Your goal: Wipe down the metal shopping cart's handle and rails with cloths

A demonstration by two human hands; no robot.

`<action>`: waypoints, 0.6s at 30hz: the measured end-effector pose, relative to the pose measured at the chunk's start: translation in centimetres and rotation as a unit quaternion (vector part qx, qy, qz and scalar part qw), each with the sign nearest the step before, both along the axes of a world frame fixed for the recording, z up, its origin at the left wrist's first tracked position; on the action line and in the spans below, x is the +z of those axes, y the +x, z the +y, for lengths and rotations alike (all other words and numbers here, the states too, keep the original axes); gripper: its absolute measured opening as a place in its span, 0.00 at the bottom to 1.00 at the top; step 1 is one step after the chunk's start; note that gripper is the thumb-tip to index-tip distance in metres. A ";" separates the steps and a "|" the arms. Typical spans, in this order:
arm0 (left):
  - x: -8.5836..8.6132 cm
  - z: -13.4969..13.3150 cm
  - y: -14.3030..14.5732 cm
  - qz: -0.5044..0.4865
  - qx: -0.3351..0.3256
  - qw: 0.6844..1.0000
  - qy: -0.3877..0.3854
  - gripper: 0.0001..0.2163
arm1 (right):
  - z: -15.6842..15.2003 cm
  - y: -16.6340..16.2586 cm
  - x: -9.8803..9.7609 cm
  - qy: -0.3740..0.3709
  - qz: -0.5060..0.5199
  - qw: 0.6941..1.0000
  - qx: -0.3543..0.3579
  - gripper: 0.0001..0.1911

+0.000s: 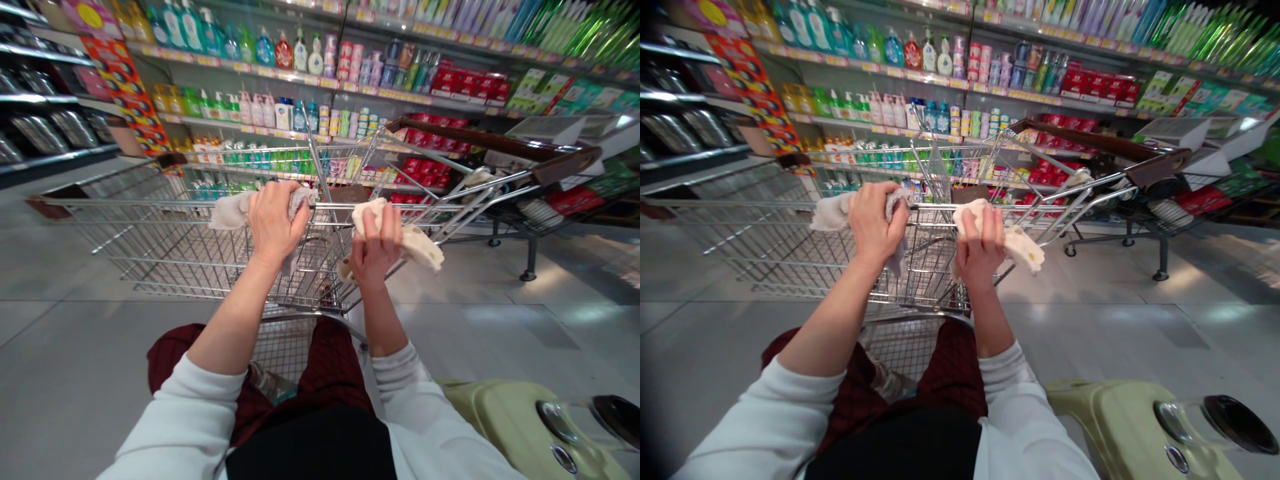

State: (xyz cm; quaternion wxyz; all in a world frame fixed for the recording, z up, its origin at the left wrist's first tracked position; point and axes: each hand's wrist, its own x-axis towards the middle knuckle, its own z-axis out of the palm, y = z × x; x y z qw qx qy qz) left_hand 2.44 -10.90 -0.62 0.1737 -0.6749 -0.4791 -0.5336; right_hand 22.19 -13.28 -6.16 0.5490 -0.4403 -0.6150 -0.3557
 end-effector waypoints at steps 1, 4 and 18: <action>0.0 0.0 0.0 0.002 0.001 1.000 -0.001 0.11 | 0.3 -0.4 -0.6 -0.012 -0.011 1.000 -0.005 0.22; 0.0 0.1 0.0 -0.002 -0.003 1.000 -0.002 0.10 | 0.7 -1.4 -3.6 -0.048 -0.026 0.998 0.006 0.23; -0.1 0.2 0.2 0.000 -0.006 1.000 -0.009 0.12 | -1.2 -2.1 -12.8 -0.133 -0.070 0.982 0.114 0.26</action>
